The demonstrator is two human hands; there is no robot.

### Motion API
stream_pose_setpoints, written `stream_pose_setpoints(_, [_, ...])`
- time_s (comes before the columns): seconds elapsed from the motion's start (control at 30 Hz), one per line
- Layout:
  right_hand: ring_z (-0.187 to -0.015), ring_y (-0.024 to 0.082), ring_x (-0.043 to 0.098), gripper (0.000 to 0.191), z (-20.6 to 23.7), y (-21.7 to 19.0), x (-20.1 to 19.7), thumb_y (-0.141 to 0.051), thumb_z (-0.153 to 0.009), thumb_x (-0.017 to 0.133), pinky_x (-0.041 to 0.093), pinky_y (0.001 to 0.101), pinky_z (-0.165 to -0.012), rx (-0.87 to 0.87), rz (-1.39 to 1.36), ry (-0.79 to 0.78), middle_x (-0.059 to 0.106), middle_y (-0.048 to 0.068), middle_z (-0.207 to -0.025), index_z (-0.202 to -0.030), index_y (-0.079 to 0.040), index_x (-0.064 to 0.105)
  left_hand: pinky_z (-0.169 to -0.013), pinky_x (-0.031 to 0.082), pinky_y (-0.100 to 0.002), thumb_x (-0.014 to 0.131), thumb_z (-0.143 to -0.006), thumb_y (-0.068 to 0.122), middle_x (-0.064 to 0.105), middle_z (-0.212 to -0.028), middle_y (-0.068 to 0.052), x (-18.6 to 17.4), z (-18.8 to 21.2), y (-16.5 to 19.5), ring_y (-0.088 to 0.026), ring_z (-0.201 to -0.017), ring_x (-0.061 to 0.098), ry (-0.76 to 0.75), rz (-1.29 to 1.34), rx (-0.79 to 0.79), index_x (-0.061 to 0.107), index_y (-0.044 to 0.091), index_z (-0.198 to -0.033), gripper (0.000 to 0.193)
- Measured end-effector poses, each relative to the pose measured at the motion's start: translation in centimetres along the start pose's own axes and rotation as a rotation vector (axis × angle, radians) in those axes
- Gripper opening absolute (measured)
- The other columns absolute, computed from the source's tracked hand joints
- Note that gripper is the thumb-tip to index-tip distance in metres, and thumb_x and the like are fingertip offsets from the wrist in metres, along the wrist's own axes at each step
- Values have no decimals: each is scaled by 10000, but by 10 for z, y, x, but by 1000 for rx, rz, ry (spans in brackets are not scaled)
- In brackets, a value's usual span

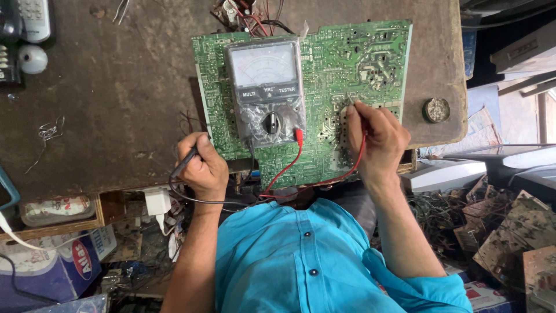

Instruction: The person uses a multimeter to test various points on a green circuit board. They systematically move the probes across different components and traces, then flip the board over to inspect the other side.

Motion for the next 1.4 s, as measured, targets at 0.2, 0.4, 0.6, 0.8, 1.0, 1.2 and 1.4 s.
stream_pose_setpoints(0.2, [-652, 109, 610, 114, 2, 0, -1, -40, -1005, 795, 471, 269, -586, 28, -34, 24, 672, 80, -804, -1101, 3, 751, -645, 493, -370, 583, -1129, 241, 645, -818, -104, 0, 0, 1, -238, -703, 641, -1, 15, 7, 628, 9, -1050, 250])
stream_pose_setpoints(0.4, [-627, 116, 584, 127, 0, -4, -2, -40, -988, 807, 453, 281, -568, -9, 14, 3, 648, 80, -762, -1093, 9, 755, -647, 499, -371, 587, -1123, 231, 650, -809, -95, 1, 0, 0, -235, -701, 651, 1, -1, 5, 631, 10, -1049, 236])
stream_pose_setpoints(0.6, [-626, 113, 603, 127, 1, -9, 6, -42, -981, 807, 452, 280, -544, -81, -8, -33, 663, 77, -761, -1081, 11, 749, -642, 498, -362, 584, -1129, 225, 650, -832, -109, 1, 0, 0, -232, -703, 649, 0, 5, 6, 630, 8, -1050, 236])
stream_pose_setpoints(0.8, [-659, 117, 625, 112, -1, -5, 0, -38, -1003, 800, 488, 274, -595, -35, -17, -4, 662, 79, -781, -1092, 6, 749, -650, 506, -354, 577, -1135, 231, 656, -815, -91, 0, -2, 6, -223, -710, 658, 0, 16, 51, 623, 15, -1052, 236])
stream_pose_setpoints(1.0, [-642, 120, 612, 104, -2, -5, -2, -38, -992, 805, 470, 272, -584, -21, -3, -26, 678, 87, -799, -1068, 7, 752, -632, 498, -361, 578, -1128, 234, 638, -761, -94, 0, -2, 4, -232, -680, 651, -10, 7, 8, 628, 14, -1046, 240])
stream_pose_setpoints(1.2, [-606, 130, 578, 118, 0, -6, -4, -51, -981, 811, 449, 287, -570, -16, 4, -12, 647, 82, -746, -1070, 2, 756, -633, 505, -363, 577, -1133, 242, 647, -777, -97, 0, -2, 5, -238, -686, 664, -5, 8, 28, 625, 18, -1052, 243])
stream_pose_setpoints(1.4, [-634, 134, 613, 108, 0, -4, -1, -54, -1003, 793, 467, 283, -586, 0, 2, -25, 690, 97, -818, -1090, -6, 749, -625, 499, -369, 588, -1125, 234, 646, -770, -104, 0, -1, 3, -236, -671, 657, -4, -1, 1, 627, 19, -1048, 232])
Point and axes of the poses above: each hand's wrist, its own z-axis away from the middle knuckle, its own x-axis out of the palm, y = z × x, the point moved 10 cm from there along -z, towards the middle knuckle
